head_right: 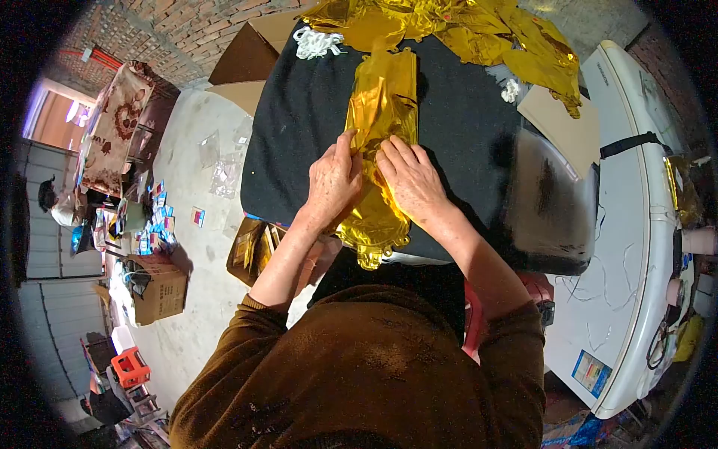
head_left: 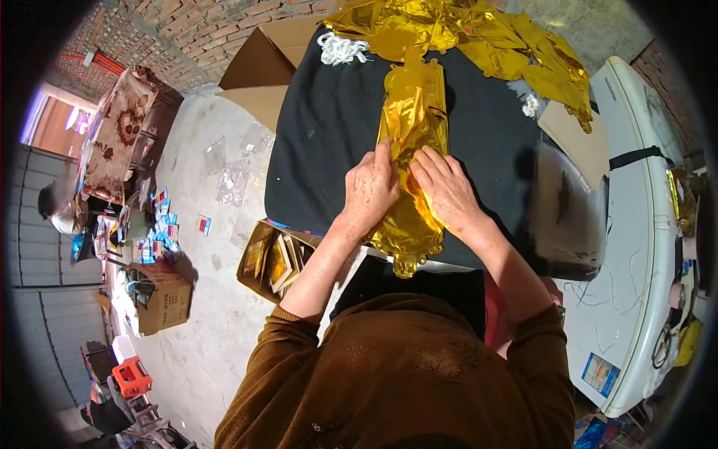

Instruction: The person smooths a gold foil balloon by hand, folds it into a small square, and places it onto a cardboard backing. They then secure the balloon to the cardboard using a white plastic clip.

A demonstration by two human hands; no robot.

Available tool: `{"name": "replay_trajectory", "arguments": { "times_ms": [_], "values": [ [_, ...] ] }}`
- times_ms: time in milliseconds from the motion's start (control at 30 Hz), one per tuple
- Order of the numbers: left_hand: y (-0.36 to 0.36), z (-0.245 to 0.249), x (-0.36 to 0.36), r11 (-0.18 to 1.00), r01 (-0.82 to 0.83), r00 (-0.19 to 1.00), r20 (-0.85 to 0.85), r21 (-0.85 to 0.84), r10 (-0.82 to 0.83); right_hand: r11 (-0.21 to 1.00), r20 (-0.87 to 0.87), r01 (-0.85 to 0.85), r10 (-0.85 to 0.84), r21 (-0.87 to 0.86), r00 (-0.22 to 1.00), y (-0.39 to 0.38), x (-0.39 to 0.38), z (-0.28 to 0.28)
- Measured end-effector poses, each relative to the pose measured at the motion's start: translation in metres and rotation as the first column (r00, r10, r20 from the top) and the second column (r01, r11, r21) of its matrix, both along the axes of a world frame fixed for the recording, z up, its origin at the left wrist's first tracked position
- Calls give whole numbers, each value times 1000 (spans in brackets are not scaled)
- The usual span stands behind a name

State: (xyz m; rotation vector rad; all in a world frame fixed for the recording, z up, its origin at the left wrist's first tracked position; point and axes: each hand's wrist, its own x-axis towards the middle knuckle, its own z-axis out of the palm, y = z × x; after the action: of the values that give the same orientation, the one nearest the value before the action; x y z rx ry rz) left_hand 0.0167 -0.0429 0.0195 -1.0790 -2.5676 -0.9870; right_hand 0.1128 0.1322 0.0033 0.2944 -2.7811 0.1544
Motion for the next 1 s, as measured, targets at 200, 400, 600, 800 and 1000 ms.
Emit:
{"name": "replay_trajectory", "arguments": {
  "times_ms": [200,400,600,800,1000],
  "values": [
    [1,3,0,996,68,998,11,-64,-67,1000,-18,-4,4,-2,1000,-1,0,1],
    [3,15,-4,994,104,986,136,-28,-99,1000,31,-20,20,17,999,3,1,3],
    [-5,11,-27,987,156,944,291,29,-158,1000,-10,-27,28,15,1000,2,0,3],
    [-5,2,-52,961,272,950,-148,-45,-275,999,3,-22,22,32,1000,1,1,10],
    [8,-11,-67,956,276,893,-343,-96,-292,999,44,-13,11,48,999,0,1,12]
  ]
}}
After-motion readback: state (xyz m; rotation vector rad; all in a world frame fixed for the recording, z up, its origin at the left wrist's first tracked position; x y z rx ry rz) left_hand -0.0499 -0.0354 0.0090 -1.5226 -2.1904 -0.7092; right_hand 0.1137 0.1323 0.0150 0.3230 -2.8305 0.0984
